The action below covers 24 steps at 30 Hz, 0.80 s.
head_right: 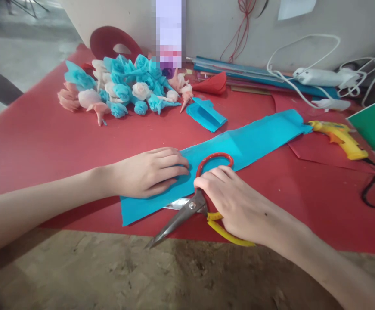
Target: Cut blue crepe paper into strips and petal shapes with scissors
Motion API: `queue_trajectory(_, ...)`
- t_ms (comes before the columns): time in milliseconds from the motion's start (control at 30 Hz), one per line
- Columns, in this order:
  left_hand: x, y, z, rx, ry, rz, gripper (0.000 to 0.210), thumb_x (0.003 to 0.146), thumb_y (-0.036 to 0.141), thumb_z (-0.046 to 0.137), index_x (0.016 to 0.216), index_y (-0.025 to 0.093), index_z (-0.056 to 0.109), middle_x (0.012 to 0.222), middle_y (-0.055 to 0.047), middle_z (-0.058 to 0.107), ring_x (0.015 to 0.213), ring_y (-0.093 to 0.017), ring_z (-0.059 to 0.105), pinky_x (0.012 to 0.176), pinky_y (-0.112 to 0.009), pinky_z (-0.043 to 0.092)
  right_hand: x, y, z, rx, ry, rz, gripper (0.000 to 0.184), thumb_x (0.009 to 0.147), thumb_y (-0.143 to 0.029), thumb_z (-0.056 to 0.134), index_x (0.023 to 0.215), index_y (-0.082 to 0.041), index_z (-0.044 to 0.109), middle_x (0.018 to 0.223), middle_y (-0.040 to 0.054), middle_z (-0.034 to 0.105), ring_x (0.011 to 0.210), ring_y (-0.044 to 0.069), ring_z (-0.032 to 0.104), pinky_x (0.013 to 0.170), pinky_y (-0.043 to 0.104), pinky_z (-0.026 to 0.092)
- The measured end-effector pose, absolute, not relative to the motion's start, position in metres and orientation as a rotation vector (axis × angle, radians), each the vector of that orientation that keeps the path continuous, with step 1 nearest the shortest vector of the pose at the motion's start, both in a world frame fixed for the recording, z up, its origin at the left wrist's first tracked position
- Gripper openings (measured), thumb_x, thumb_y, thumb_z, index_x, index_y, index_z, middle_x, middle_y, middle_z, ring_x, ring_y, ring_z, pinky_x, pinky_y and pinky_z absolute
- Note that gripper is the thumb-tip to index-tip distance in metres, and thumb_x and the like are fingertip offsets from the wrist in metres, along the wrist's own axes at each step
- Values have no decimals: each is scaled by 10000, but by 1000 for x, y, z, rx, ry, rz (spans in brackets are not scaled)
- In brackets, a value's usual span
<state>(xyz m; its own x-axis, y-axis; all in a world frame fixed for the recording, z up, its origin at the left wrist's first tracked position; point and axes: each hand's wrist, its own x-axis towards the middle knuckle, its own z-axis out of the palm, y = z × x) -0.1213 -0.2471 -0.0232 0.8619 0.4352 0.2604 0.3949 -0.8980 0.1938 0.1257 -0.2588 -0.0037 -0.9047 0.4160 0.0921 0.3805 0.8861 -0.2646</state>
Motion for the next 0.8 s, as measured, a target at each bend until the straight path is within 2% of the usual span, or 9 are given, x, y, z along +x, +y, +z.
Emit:
queue_trajectory(233,-120,-247,-23,2957,653,450,297,924,191,357,1104,88,569,1170,-153,588,1037,-269,525,956,-419,416,115,-261,-7,-610,-2890,374,381,689,63,413,1015,-134,432,898,68,475,845,218,412,767,370,388)
queue_trajectory(400,-121,-247,-23,2965,643,441,313,916,187,359,1139,92,557,1195,-152,582,1049,-267,526,971,-427,401,120,-263,-4,-630,-2903,486,402,650,69,437,983,-155,417,920,66,474,880,222,417,764,357,391)
queue_trajectory(800,-121,-249,-19,2947,680,399,305,896,169,387,1141,96,553,1194,-145,584,1059,-268,529,995,-436,371,114,-278,-2,-739,-2909,470,432,585,67,411,946,-169,400,912,72,484,841,231,410,707,366,396)
